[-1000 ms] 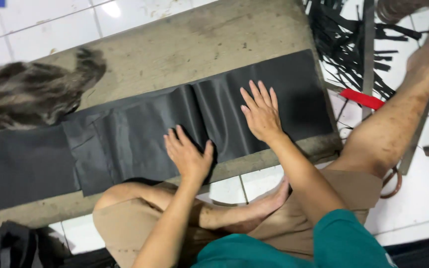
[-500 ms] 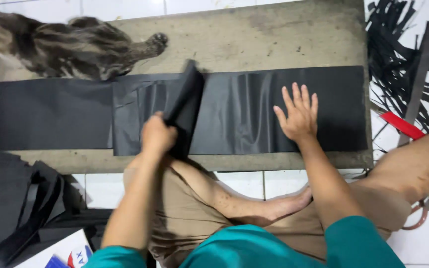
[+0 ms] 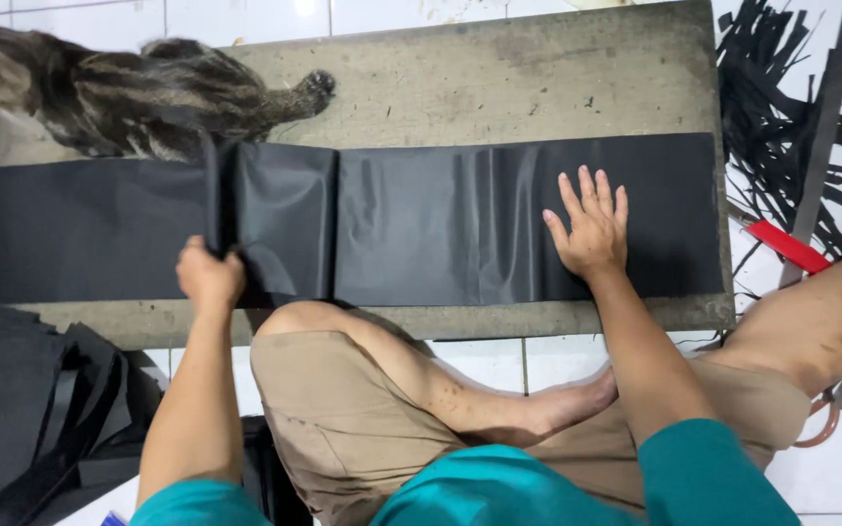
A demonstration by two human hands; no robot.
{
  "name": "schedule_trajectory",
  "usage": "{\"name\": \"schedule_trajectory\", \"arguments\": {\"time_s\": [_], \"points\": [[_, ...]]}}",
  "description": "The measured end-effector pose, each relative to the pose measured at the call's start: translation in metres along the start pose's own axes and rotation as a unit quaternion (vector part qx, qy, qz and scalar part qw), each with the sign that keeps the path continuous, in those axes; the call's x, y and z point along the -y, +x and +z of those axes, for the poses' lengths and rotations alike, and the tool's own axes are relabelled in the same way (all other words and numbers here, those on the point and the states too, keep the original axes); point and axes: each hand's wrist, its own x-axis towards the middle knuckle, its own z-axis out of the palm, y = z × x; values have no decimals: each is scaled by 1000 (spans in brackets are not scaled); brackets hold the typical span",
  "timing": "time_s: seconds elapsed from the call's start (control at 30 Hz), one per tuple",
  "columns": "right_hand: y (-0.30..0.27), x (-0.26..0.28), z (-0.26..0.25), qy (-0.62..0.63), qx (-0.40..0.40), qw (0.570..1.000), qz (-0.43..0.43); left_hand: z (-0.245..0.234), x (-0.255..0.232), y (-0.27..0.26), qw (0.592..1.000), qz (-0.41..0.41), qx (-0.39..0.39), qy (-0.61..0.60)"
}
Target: Folding, smoothing, and cutting long strips of black material on a workshop floor.
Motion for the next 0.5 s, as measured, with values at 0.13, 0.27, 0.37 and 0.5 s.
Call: {"name": "schedule_trajectory", "arguments": {"time_s": [0.13, 0.27, 0.37, 0.5], "points": [[0, 2, 2, 0, -17, 1000, 3, -21, 13, 8, 985, 75, -158, 5], [-1, 11, -7, 26, -73, 996, -34, -56, 24, 16, 993, -12, -102, -51], [-1, 12, -11, 30, -108, 992, -54, -61, 71, 39, 988, 7, -150, 40], [-1, 12, -10, 14, -96, 994, -50, -106, 125, 70, 941, 75, -296, 148]]}}
